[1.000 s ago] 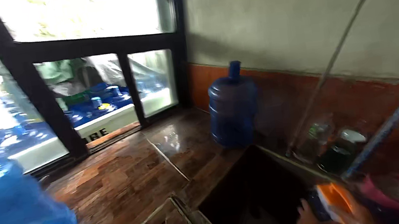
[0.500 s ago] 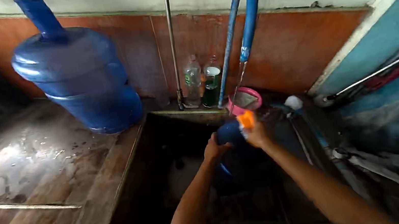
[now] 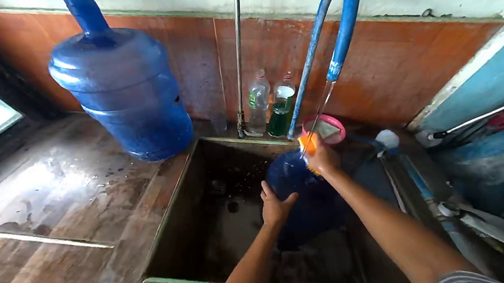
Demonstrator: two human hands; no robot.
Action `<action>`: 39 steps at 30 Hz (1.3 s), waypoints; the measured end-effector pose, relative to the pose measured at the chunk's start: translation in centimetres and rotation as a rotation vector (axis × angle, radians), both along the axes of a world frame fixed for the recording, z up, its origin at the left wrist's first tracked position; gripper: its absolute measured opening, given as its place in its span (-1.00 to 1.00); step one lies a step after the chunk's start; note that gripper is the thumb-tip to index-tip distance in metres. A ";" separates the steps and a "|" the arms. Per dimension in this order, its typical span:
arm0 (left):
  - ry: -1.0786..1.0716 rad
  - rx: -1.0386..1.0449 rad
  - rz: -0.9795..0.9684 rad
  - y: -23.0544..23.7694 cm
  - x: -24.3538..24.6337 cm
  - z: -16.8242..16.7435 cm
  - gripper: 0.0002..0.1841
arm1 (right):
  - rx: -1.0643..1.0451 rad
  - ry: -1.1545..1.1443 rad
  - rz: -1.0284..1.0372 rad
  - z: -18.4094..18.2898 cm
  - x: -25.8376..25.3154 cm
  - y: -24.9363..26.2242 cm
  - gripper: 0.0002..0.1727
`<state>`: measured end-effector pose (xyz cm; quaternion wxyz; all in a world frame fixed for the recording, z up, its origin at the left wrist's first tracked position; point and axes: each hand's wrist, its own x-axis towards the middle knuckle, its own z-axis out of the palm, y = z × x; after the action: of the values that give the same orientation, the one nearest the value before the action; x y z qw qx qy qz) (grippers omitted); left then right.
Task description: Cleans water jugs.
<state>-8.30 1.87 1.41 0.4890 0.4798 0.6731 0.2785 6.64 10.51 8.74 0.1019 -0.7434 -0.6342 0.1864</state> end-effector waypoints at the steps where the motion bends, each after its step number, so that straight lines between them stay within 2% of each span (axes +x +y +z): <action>1: 0.004 -0.003 -0.003 0.0 0.3 0.1 0.24 | -0.027 0.007 0.044 0.0 -0.9 -0.9 -0.14; 4: -0.007 -0.008 -0.088 1.6 -1.1 0.0 0.14 | -0.145 0.023 0.230 -0.1 -2.5 -5.8 -0.06; 7: -0.004 -0.051 -0.017 2.9 -4.3 0.1 -0.02 | -0.243 0.037 0.265 0.4 0.9 -10.4 -0.02; 9: 0.134 -0.084 0.069 3.0 -4.2 0.4 -0.15 | -0.160 0.093 0.182 -0.5 4.8 -12.2 -0.01; 11: 0.263 -0.040 0.054 2.9 -2.9 0.2 -0.18 | 0.051 0.267 0.042 -3.0 8.4 -13.0 -0.05; 14: 0.339 0.082 -0.215 3.4 -2.6 0.6 -0.15 | 0.186 0.634 -0.234 -5.2 10.7 -14.3 -0.12; 16: 0.346 0.180 -0.412 4.2 -3.6 0.8 -0.19 | 0.088 0.843 -0.369 -5.4 11.9 -14.6 -0.20; 18: 0.400 0.224 -0.603 5.1 -3.9 1.4 -0.28 | -0.031 0.945 -0.405 -6.6 12.7 -14.4 -0.25; 20: 0.540 0.231 -0.665 5.9 -2.4 2.1 -0.35 | -0.040 0.995 -0.424 -8.0 10.7 -14.3 -0.24; 23: 0.714 0.290 -0.529 6.3 2.3 2.3 -0.41 | 0.029 0.990 -0.349 -6.7 5.9 -13.5 -0.18; 25: 0.646 0.393 -0.468 6.0 4.4 1.7 -0.45 | 0.047 0.977 -0.305 -6.0 5.1 -10.7 -0.19; 26: 0.615 0.423 -0.373 5.8 5.2 1.3 -0.43 | 0.047 0.961 -0.297 -5.9 5.4 -8.8 -0.20; 28: 0.628 0.340 -0.124 6.7 6.0 1.0 -0.25 | 0.069 0.911 -0.303 -6.2 5.3 -6.6 -0.17; 30: 0.662 0.207 -0.003 8.9 5.7 1.5 -0.11 | 0.128 0.820 -0.256 -6.1 3.6 -7.8 -0.09; 32: 0.640 0.206 -0.050 9.4 5.2 1.4 -0.13 | 0.209 0.780 -0.235 -6.5 2.6 -9.7 -0.07; 34: 0.624 0.278 -0.200 8.0 4.7 0.9 -0.16 | 0.142 0.798 -0.246 -5.5 3.6 -8.6 -0.08; 36: 0.607 0.382 -0.380 5.5 5.0 -0.1 -0.11 | 0.033 0.720 -0.202 -4.1 5.9 -4.5 -0.15; 39: 0.516 0.572 -0.658 1.9 6.6 -0.7 0.10 | -0.090 0.403 -0.019 -1.0 6.3 2.2 -0.16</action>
<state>-1.70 3.73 0.70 0.2176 0.8346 0.4816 0.1554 12.91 12.66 7.71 0.1952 -0.7010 -0.5848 0.3585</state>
